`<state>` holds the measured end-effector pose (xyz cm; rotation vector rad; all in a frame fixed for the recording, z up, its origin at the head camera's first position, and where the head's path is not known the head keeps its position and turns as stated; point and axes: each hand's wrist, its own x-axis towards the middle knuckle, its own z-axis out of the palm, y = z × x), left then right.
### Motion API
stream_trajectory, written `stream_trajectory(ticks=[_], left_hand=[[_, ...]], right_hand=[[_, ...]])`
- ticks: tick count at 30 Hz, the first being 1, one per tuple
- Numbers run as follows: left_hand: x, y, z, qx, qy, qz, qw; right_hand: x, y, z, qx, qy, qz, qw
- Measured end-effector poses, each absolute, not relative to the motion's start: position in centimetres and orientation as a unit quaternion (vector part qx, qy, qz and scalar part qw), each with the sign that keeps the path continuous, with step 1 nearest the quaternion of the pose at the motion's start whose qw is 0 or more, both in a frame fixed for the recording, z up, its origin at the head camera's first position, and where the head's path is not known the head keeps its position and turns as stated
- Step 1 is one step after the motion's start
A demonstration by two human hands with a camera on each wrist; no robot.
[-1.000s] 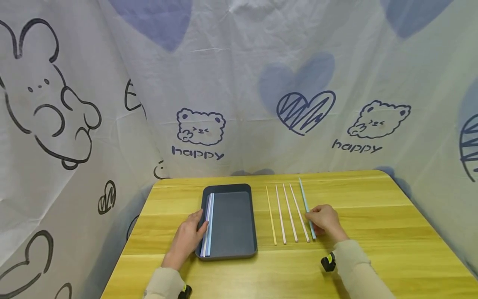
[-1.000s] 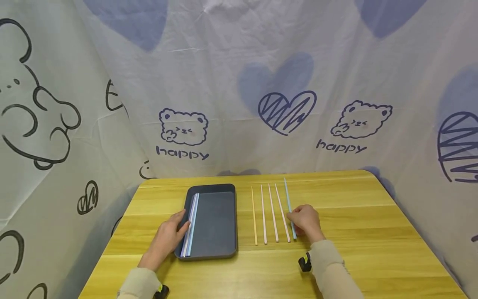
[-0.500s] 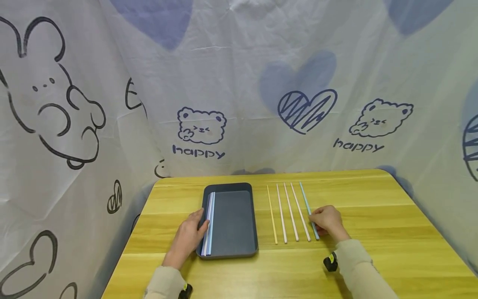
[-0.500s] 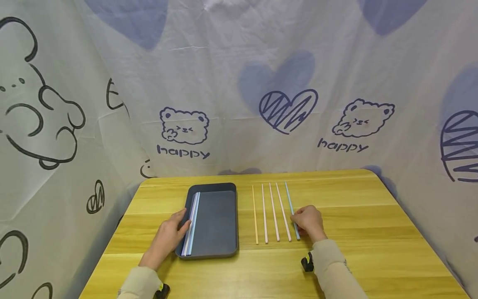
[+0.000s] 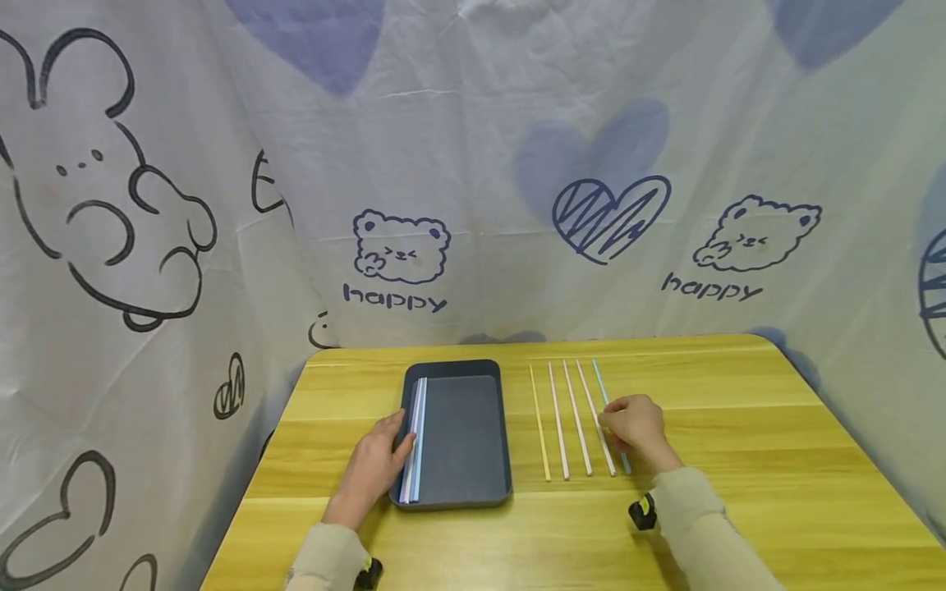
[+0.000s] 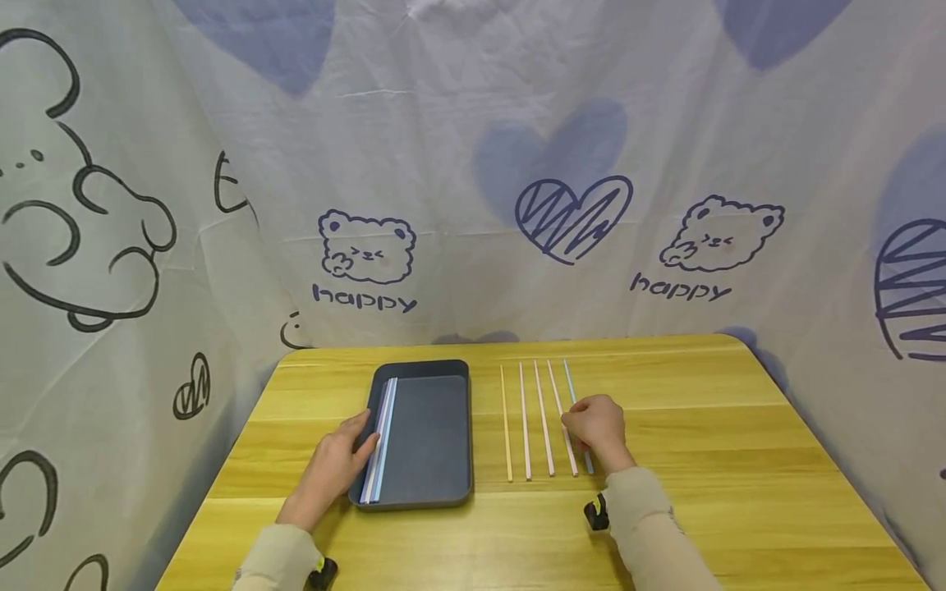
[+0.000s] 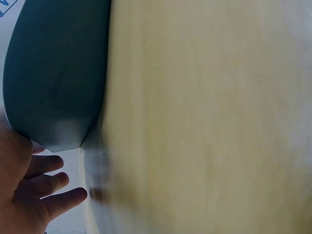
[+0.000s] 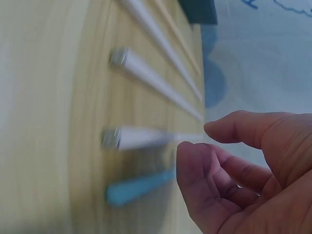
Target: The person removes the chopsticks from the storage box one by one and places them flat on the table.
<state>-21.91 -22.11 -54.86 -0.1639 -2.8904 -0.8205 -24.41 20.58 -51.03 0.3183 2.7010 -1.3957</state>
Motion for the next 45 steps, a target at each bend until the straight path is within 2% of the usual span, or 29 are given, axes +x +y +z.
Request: stream_trajectory(ticks=[16, 33, 45], left_hand=[[-21.5, -21.8, -55.1, -0.055, -0.960, -0.264, 0.071], [-21.7, -21.9, -55.3, -0.079, -0.959, -0.251, 0.107], [-21.7, -22.0, -54.8, -0.072, -0.961, -0.250, 0.098]], right_hand=[[-25.2, 11.8, -49.5, 0.080, 0.840, -0.532, 0.067], [-24.5, 4.3, -48.4, 0.046, 0.817, -0.570, 0.079], [-24.0, -0.1, -49.7, 0.019, 0.826, -0.555, 0.099]])
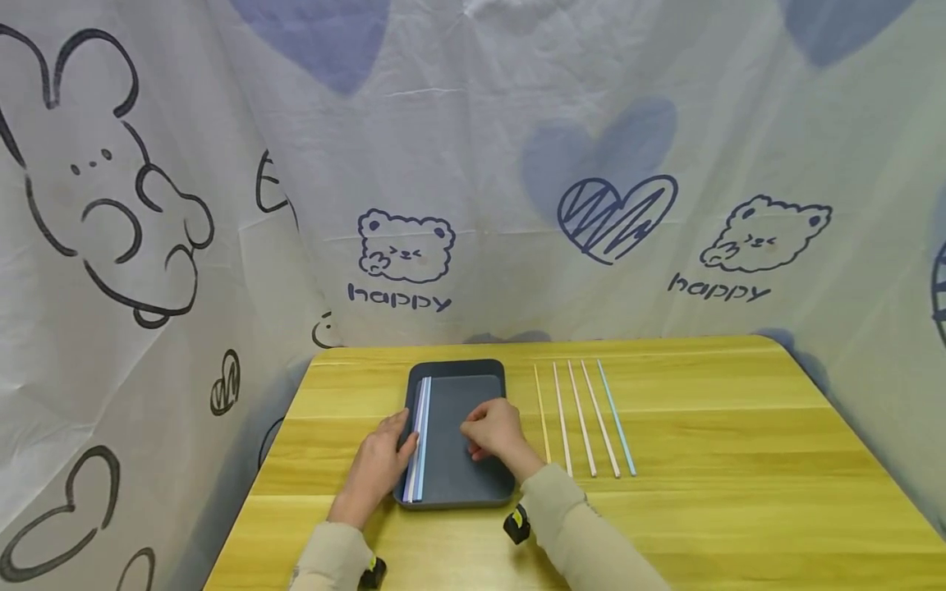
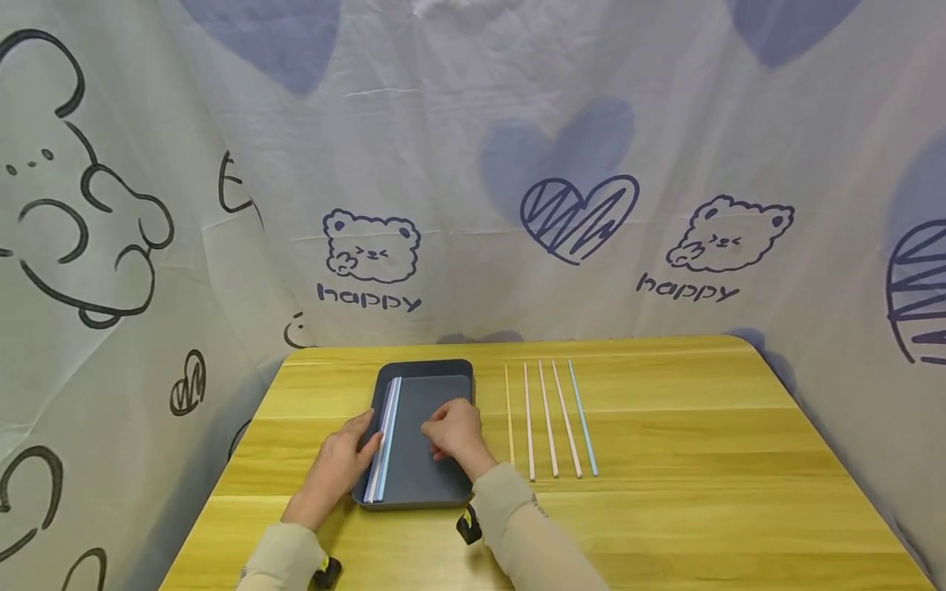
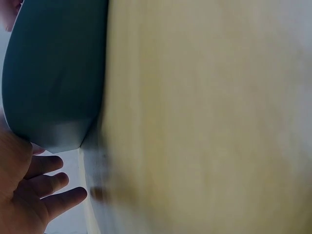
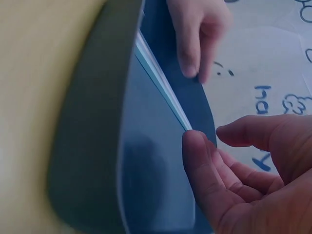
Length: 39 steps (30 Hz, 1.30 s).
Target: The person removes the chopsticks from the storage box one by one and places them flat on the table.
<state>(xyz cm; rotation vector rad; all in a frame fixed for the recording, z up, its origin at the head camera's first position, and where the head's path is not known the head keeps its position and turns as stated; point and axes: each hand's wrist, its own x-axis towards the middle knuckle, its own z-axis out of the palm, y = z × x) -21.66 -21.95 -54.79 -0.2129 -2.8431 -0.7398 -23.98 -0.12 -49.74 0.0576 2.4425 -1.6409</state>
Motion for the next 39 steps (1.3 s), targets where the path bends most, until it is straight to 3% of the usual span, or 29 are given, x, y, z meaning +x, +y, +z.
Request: stream_trajectory(ticks=[39], left_hand=[[-21.1, -21.8, -54.5, -0.074, -0.960, -0.246, 0.114]], right_hand=[[-22.4, -6.5, -52.9, -0.020, 0.848, -0.519, 0.102]])
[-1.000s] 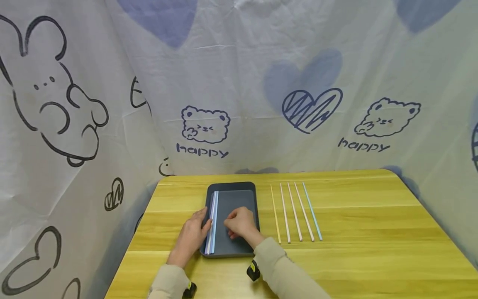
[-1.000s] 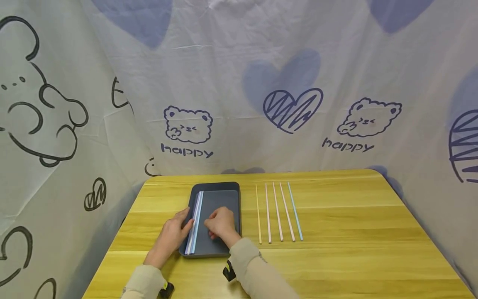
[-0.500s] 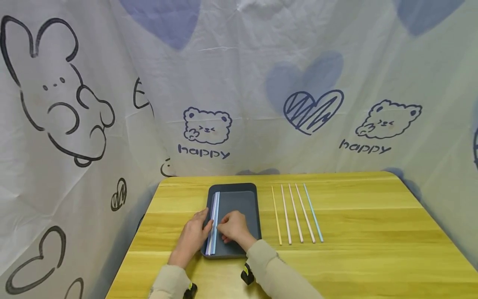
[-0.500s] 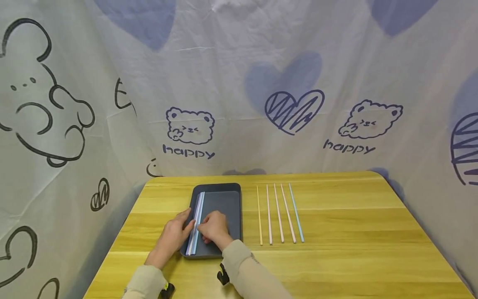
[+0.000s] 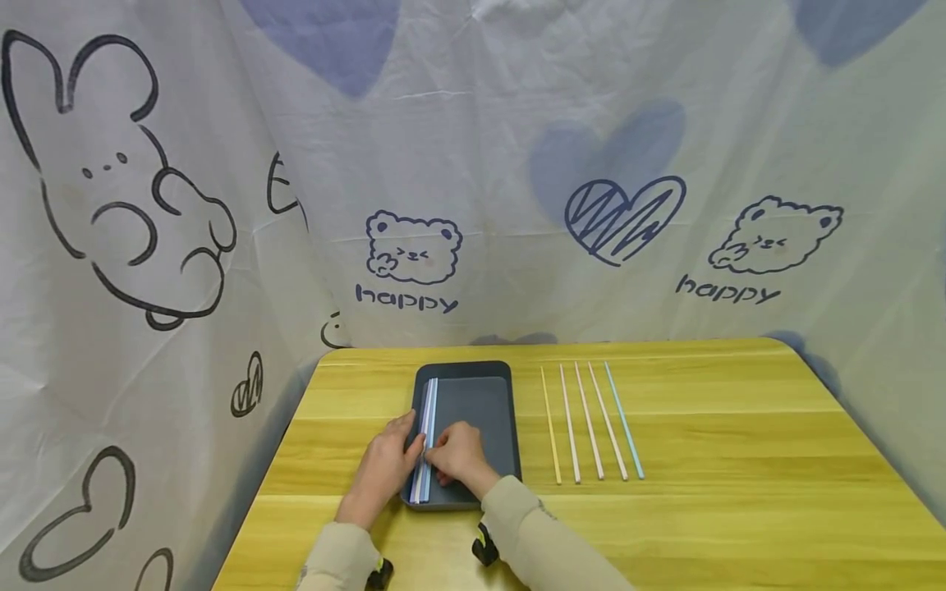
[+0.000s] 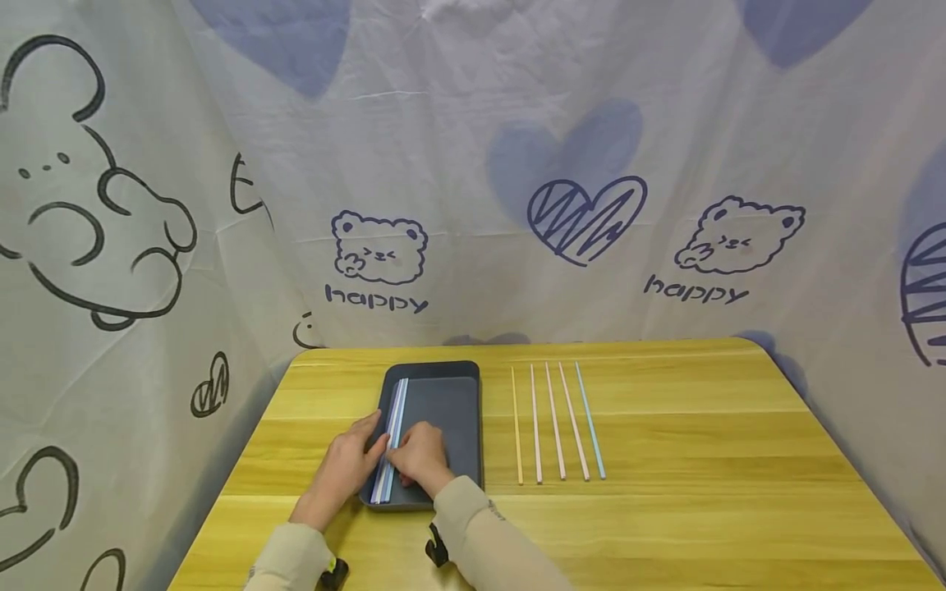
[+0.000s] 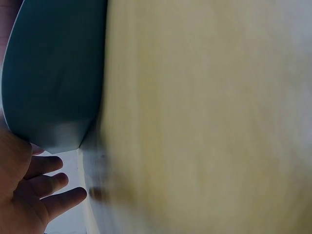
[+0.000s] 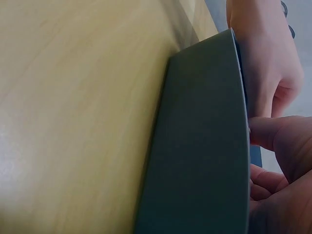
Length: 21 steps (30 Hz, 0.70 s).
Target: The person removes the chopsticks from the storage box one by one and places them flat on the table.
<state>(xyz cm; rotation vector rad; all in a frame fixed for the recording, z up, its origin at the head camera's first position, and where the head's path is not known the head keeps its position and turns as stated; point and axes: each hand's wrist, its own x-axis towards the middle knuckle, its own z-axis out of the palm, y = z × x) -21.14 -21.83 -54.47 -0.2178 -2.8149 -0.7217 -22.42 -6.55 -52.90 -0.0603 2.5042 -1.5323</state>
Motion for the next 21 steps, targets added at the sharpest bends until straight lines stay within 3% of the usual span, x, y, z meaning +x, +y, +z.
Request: stream_trajectory(ticks=[21], left_hand=[[-21.20, -22.08, -54.72, -0.074, -0.960, -0.247, 0.109]], right_hand=[[-22.26, -6.71, -53.21, -0.005, 0.856, -0.510, 0.086]])
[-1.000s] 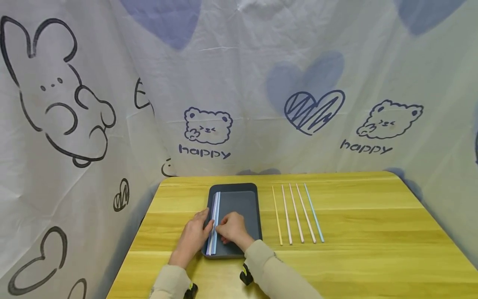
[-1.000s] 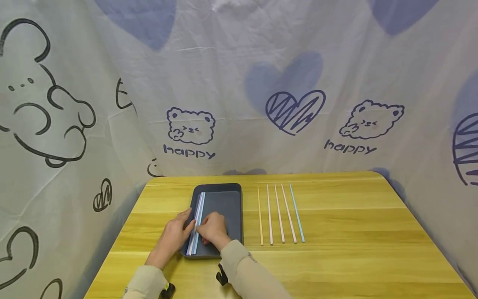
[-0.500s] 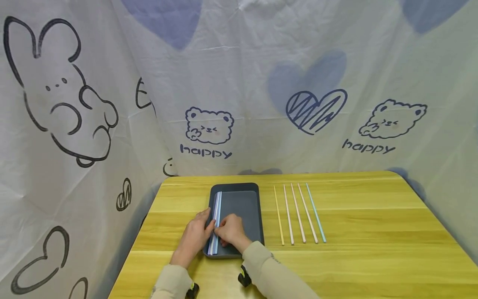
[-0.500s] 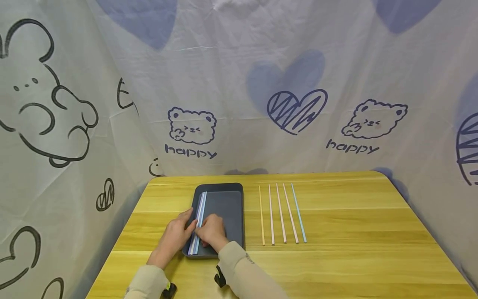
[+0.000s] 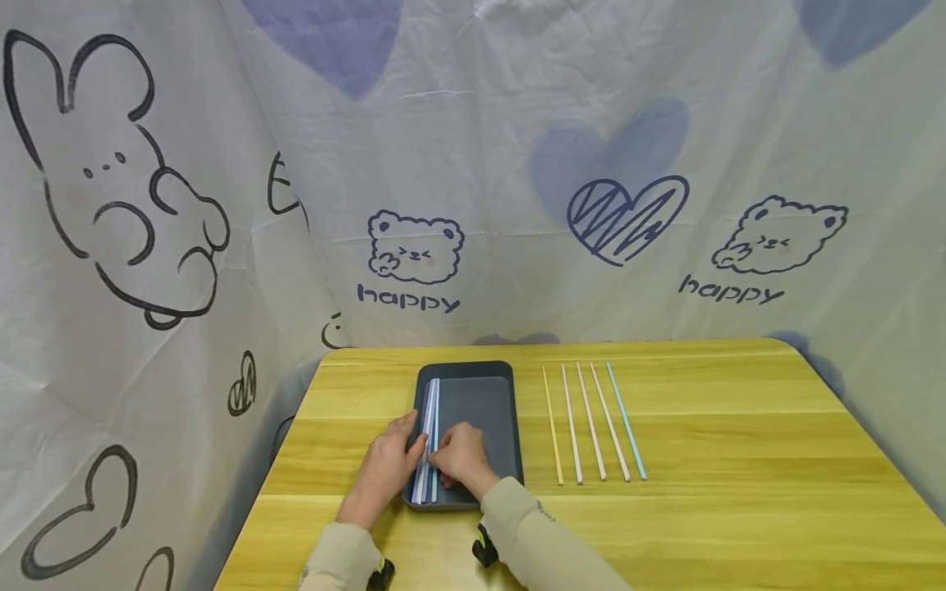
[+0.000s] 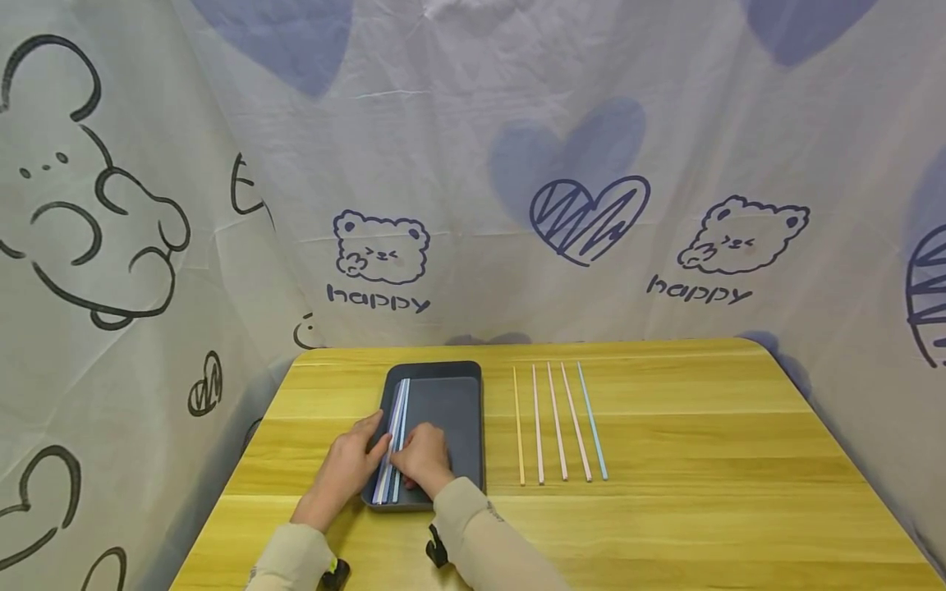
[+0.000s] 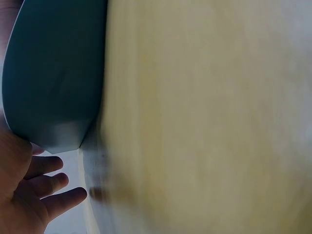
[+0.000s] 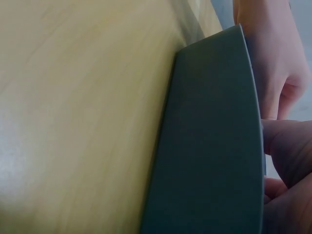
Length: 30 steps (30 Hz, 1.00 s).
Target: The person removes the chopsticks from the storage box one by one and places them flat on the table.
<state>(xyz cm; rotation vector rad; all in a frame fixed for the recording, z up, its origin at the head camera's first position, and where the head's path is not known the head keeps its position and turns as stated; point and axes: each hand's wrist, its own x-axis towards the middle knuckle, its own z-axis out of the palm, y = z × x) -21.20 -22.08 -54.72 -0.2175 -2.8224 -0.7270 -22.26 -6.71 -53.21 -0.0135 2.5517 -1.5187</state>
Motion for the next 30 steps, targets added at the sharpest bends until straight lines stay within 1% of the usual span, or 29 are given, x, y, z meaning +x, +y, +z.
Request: stream_trajectory(ticks=[7, 13, 15, 18, 22, 25, 30], left_hand=[[-21.2, -22.2, -54.7, -0.075, -0.960, -0.246, 0.111], [-21.3, -22.1, -54.8, -0.069, -0.961, -0.249, 0.102], [-21.3, -22.1, -54.8, -0.066, -0.960, -0.252, 0.098], [-21.2, -22.0, -54.8, -0.063, -0.960, -0.256, 0.095], [-21.2, -22.0, -55.0, -0.069, -0.959, -0.257, 0.102], [-21.1, -22.1, -55.1, -0.075, -0.957, -0.257, 0.110], [-21.2, -22.1, -55.0, -0.073, -0.958, -0.255, 0.113]], right_hand=[[-22.5, -6.8, -53.7, -0.019, 0.874, -0.483, 0.057], [-23.4, -7.1, -55.0, -0.018, 0.903, -0.426, 0.051], [-23.6, -7.3, -55.4, -0.012, 0.911, -0.410, 0.052], [-23.4, -7.4, -54.8, -0.002, 0.914, -0.401, 0.059], [-23.7, -7.6, -55.6, 0.006, 0.918, -0.389, 0.069], [-24.4, -7.8, -56.8, 0.004, 0.920, -0.387, 0.069], [-24.7, -7.4, -56.6, -0.005, 0.912, -0.403, 0.075]])
